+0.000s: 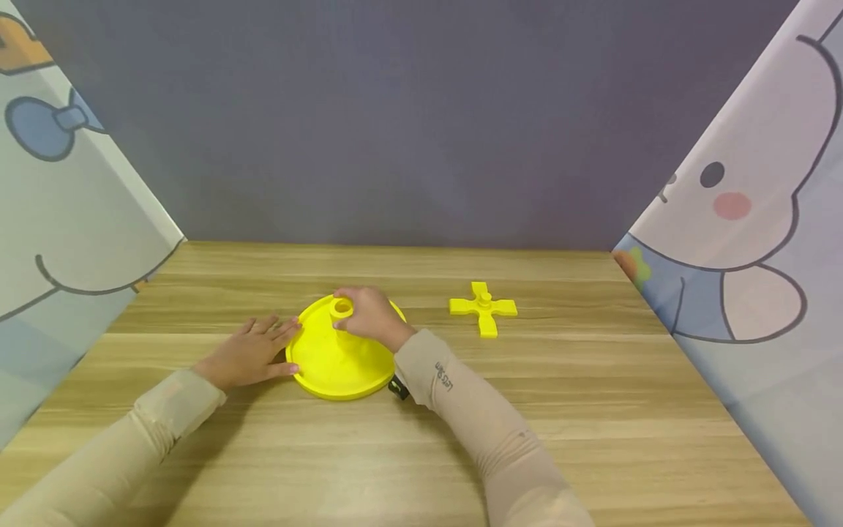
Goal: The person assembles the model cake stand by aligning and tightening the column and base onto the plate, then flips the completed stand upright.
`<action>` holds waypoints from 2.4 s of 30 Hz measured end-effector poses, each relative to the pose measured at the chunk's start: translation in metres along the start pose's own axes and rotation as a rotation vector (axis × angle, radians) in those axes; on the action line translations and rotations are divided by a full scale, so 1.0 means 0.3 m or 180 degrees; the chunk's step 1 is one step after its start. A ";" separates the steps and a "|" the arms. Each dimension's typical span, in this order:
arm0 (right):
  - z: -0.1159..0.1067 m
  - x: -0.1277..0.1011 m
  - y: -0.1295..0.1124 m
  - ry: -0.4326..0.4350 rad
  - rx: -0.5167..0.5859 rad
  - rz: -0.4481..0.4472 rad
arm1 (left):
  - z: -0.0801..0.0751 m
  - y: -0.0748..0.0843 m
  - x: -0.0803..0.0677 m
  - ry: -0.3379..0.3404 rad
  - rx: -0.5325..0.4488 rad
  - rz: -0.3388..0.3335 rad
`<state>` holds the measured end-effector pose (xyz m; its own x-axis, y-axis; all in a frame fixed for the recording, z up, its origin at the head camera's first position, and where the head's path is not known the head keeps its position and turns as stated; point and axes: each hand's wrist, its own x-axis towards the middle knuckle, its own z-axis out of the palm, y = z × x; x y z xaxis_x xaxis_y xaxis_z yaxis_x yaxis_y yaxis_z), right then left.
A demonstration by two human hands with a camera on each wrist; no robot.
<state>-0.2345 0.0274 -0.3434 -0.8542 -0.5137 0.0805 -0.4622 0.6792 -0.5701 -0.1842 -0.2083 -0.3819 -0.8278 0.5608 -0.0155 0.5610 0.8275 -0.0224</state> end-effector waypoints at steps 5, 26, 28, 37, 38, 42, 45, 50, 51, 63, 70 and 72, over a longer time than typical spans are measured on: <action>0.007 0.006 -0.019 -0.0088 -0.0237 -0.0022 | 0.013 -0.022 -0.009 0.0064 0.0070 0.0003; -0.396 -0.154 0.396 0.0536 -0.0152 0.0387 | 0.009 -0.015 0.004 -0.0026 -0.0065 0.0029; -0.421 -0.175 0.432 0.0640 -0.0063 0.0458 | 0.005 -0.013 0.005 -0.0060 -0.0060 0.0019; -0.478 -0.251 0.517 0.0762 -0.0120 0.0492 | -0.012 -0.001 0.005 -0.0219 0.0021 -0.0028; -0.480 -0.259 0.523 0.0756 -0.0149 0.0490 | -0.011 -0.002 0.005 -0.0224 0.0030 -0.0030; -0.485 -0.287 0.555 0.0684 -0.0273 0.0508 | -0.006 0.000 0.010 -0.0227 0.0078 -0.0014; -0.483 -0.298 0.573 0.0526 -0.0318 0.0559 | -0.008 0.002 0.010 -0.0215 0.0103 -0.0023; -0.461 -0.299 0.613 0.0224 -0.0303 0.0625 | -0.010 0.003 0.005 -0.0233 0.0072 -0.0055; -0.455 -0.297 0.623 0.0163 -0.0277 0.0646 | -0.010 0.003 0.005 -0.0241 0.0057 -0.0060; -0.411 -0.275 0.677 -0.0237 -0.0364 0.0623 | 0.002 -0.006 0.008 -0.0285 0.0078 -0.0082; -0.399 -0.252 0.705 -0.0420 -0.0430 0.0866 | -0.005 -0.008 -0.001 -0.0249 0.0007 -0.0078; -0.393 -0.254 0.710 -0.0464 -0.0484 0.0916 | -0.007 -0.006 -0.002 -0.0269 0.0008 -0.0079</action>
<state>-0.2961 0.2730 -0.3745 -0.9166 -0.3520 -0.1895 -0.2471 0.8716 -0.4234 -0.1846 -0.2100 -0.3799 -0.8385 0.5357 -0.0992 0.5404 0.8410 -0.0262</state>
